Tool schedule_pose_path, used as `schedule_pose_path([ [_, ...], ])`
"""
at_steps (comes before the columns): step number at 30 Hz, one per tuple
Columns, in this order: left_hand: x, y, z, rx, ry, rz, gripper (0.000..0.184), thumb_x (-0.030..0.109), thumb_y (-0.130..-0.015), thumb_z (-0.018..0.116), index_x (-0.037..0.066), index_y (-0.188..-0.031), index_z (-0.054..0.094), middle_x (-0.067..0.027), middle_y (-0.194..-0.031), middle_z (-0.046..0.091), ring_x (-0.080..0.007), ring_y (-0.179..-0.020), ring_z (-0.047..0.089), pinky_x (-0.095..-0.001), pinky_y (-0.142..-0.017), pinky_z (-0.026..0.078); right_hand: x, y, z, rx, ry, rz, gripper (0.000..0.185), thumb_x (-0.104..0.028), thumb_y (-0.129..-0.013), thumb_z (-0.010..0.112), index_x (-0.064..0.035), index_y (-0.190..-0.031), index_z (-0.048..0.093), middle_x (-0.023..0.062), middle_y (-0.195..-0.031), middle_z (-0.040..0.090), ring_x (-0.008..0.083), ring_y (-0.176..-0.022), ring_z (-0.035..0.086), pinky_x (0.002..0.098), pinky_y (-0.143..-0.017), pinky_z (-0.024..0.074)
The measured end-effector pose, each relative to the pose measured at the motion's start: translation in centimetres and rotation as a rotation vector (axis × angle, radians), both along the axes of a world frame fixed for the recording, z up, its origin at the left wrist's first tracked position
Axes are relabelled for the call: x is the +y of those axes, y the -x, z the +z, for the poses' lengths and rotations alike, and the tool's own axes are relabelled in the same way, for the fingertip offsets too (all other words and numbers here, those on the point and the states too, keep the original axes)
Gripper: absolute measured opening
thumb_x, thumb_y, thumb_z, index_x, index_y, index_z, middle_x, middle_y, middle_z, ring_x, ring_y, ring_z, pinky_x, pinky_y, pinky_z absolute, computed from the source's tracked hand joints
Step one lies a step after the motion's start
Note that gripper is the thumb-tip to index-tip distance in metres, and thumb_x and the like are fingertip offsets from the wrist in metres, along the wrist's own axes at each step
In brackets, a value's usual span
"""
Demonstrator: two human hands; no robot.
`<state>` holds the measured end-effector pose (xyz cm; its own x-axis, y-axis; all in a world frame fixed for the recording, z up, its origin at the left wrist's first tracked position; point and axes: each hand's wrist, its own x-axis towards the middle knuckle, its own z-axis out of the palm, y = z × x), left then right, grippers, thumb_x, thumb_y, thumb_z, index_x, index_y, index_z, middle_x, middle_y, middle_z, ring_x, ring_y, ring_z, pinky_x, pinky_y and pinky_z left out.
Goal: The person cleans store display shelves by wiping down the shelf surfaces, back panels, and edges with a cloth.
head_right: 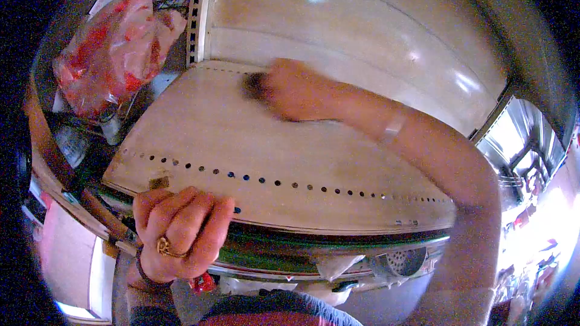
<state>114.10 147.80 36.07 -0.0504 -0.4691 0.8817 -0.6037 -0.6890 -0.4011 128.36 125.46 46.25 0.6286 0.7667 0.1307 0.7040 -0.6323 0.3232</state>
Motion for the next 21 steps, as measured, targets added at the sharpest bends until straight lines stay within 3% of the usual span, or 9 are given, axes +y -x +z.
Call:
schedule_pose_path([
  [3,-0.1,0.0,0.1,-0.001,-0.024,0.024,0.019,0.013,-0.069,0.061,0.013,-0.088,0.065,0.0005,-0.087,0.053,-0.0145,-0.083,0.054,-0.0297,-0.065,0.042,8.2,2.5,-1.1,0.13,-0.229,0.449,0.016,-0.01,-0.076,0.053,0.0016,-0.085,0.06,0.0192,-0.093,0.057,0.0357,-0.086,0.055,0.0415,-0.076,0.0462],
  [6,0.1,0.0,-0.1,0.024,-0.035,0.01,0.023,0.011,-0.068,0.063,0.013,-0.091,0.065,0.0002,-0.09,0.053,-0.0157,-0.085,0.054,-0.0323,-0.067,0.042,3.3,4.8,-1.2,0.146,-0.373,0.58,0.019,-0.006,-0.077,0.053,0.0018,-0.092,0.061,0.0179,-0.102,0.055,0.0328,-0.094,0.055,0.0384,-0.08,0.0463],
  [8,0.1,0.5,-0.2,0.092,-0.024,-0.008,0.031,0.008,-0.067,0.065,0.013,-0.097,0.065,-0.0008,-0.095,0.054,-0.0185,-0.085,0.054,-0.0379,-0.069,0.042,-2.5,6.6,0.1,0.334,-0.423,0.161,0.019,-0.004,-0.079,0.052,0.002,-0.094,0.061,0.0174,-0.105,0.054,0.0311,-0.098,0.053,0.0366,-0.083,0.0451],
  [10,0.2,0.6,-0.4,0.116,-0.023,-0.02,0.031,0.008,-0.067,0.065,0.012,-0.098,0.065,-0.001,-0.095,0.054,-0.0189,-0.085,0.055,-0.0383,-0.069,0.042,-9.9,4.3,0.2,0.14,-0.25,-0.268,0.017,-0.006,-0.078,0.053,0.002,-0.091,0.061,0.0189,-0.105,0.054,0.0337,-0.1,0.052,0.0381,-0.085,0.044],
  [13,-0.1,0.1,-0.1,0.06,-0.001,-0.005,0.025,0.011,-0.069,0.063,0.012,-0.094,0.065,0.0003,-0.092,0.054,-0.0163,-0.084,0.054,-0.0336,-0.068,0.041,-6.6,2.5,0.4,0.027,0.024,-0.28,0.017,-0.008,-0.078,0.053,0.0007,-0.091,0.06,0.0205,-0.105,0.054,0.0364,-0.098,0.052,0.0399,-0.086,0.0432],
  [15,-0.2,0.4,0.1,0.067,-0.001,0.003,0.024,0.013,-0.069,0.064,0.012,-0.093,0.065,0.001,-0.091,0.055,-0.015,-0.083,0.055,-0.0319,-0.068,0.041,-0.6,2.3,-0.4,0.026,-0.071,0.292,0.022,-0.01,-0.078,0.053,0.0015,-0.097,0.058,0.021,-0.102,0.055,0.0374,-0.095,0.052,0.0437,-0.084,0.0432],
  [17,-0.1,0.8,0.2,0.119,-0.006,-0.004,0.027,0.012,-0.068,0.065,0.012,-0.095,0.065,0.001,-0.092,0.055,-0.0153,-0.083,0.055,-0.0332,-0.068,0.04,3.8,4.1,-1.5,0.087,-0.141,0.462,0.026,-0.012,-0.081,0.053,0.0008,-0.103,0.058,0.0197,-0.108,0.054,0.0377,-0.1,0.051,0.0436,-0.087,0.0424],
  [18,-0.2,0.7,0.3,0.124,-0.004,-0.027,0.03,0.01,-0.067,0.067,0.011,-0.097,0.066,0.0006,-0.092,0.056,-0.0156,-0.083,0.055,-0.0347,-0.068,0.039,4.5,6.6,-0.4,0.139,-0.089,0.366,0.029,-0.015,-0.084,0.054,0.0001,-0.108,0.058,0.0197,-0.113,0.053,0.037,-0.104,0.051,0.0422,-0.089,0.0421],
  [21,-0.4,0.6,0.3,0.155,-0.001,-0.038,0.037,0.009,-0.062,0.067,0.007,-0.098,0.064,-0.0028,-0.093,0.054,-0.022,-0.083,0.054,-0.037,-0.069,0.04,0.4,7.2,0.6,0.282,-0.341,0.492,0.038,-0.023,-0.091,0.051,-0.0032,-0.124,0.052,0.0169,-0.127,0.048,0.0315,-0.114,0.048,0.0385,-0.095,0.0403],
])
